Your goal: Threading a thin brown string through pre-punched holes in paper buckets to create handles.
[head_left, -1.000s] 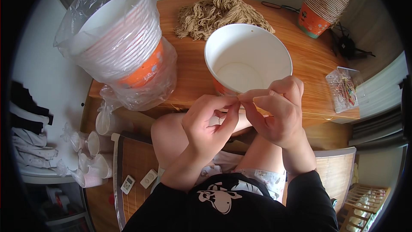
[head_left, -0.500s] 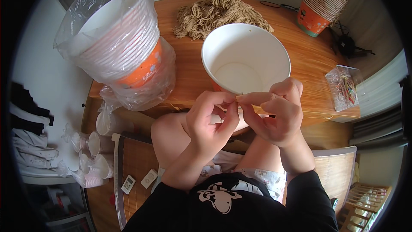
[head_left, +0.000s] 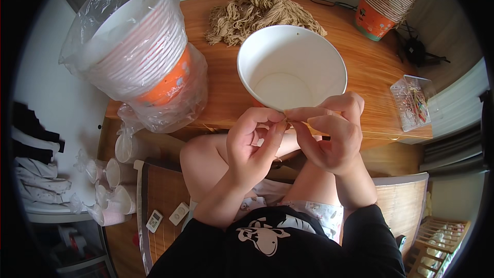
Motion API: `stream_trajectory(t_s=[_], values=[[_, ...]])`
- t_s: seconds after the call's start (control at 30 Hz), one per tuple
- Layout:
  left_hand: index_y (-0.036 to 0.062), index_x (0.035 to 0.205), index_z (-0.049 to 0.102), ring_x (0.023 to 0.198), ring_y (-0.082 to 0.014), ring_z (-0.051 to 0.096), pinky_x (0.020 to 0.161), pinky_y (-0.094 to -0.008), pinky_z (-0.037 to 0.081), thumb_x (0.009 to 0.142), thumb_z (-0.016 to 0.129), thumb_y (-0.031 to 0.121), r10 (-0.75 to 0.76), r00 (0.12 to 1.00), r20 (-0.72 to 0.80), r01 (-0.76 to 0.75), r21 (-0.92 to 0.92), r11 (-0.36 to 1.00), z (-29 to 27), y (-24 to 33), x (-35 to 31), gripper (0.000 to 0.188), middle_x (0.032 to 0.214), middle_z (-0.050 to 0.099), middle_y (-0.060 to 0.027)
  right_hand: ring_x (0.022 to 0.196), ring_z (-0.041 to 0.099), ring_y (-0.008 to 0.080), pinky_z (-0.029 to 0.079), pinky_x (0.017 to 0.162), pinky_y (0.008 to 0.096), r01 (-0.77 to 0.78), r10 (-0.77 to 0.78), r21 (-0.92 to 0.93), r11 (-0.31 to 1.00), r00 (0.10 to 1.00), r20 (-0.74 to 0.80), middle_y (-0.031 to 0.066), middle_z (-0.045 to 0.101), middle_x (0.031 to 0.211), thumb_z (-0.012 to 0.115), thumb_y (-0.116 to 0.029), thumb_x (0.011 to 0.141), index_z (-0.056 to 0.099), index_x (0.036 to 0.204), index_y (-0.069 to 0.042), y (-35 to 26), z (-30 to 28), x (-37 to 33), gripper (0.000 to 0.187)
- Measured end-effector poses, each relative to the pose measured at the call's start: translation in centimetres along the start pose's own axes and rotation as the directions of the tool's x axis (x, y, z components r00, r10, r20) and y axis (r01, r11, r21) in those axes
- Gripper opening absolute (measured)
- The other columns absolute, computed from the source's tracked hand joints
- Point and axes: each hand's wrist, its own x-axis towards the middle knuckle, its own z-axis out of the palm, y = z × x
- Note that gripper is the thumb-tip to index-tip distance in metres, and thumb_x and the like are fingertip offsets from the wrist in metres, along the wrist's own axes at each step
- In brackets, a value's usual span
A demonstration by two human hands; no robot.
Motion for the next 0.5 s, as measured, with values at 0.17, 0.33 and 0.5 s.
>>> stream_trajectory(t_s=[0.17, 0.33, 0.5], values=[[-0.0056, 0.106, 0.061, 0.089, -0.0109, 0.065, 0.071, -0.0207, 0.052, 0.096, 0.063, -0.003, 0.025, 0.999, -0.032, -0.026, -0.010, 1.000, 0.25, -0.01, 0.07, 0.011, 0.101, 0.066, -0.0089, 0.089, 0.055, 0.0153, 0.034, 0.082, 0.0330, -0.016, 0.016, -0.001, 1.000, 1.000, 0.015, -0.0070, 0.075, 0.099, 0.084, -0.005, 0.069, 0.054, 0.109, -0.016, 0.08, -0.14, -0.04, 0.051], [-0.0019, 0.093, 0.066, 0.074, -0.0134, 0.064, 0.060, -0.0234, 0.051, 0.085, 0.070, -0.008, 0.202, 0.974, -0.106, -0.146, 0.391, 0.909, 0.38, -0.14, 0.25, 0.010, 0.086, 0.069, -0.0081, 0.090, 0.055, 0.0155, 0.034, 0.083, 0.0334, 0.011, -0.013, -0.050, 0.999, 0.999, -0.035, -0.0084, 0.074, 0.098, 0.084, -0.006, 0.067, 0.055, 0.108, -0.016, -0.23, 0.21, 0.01, 0.051], [-0.0004, 0.091, 0.067, 0.070, -0.0155, 0.063, 0.056, -0.0251, 0.049, 0.080, 0.071, -0.010, 0.263, 0.959, -0.103, -0.181, 0.493, 0.851, 0.59, -0.16, 0.54, 0.015, 0.084, 0.069, -0.0070, 0.089, 0.054, 0.0154, 0.035, 0.082, 0.0330, -0.043, 0.041, -0.119, 0.992, 0.999, -0.019, -0.0101, 0.074, 0.096, 0.081, -0.003, 0.065, 0.059, 0.101, -0.016, -0.89, -0.53, 0.08, 0.045]])
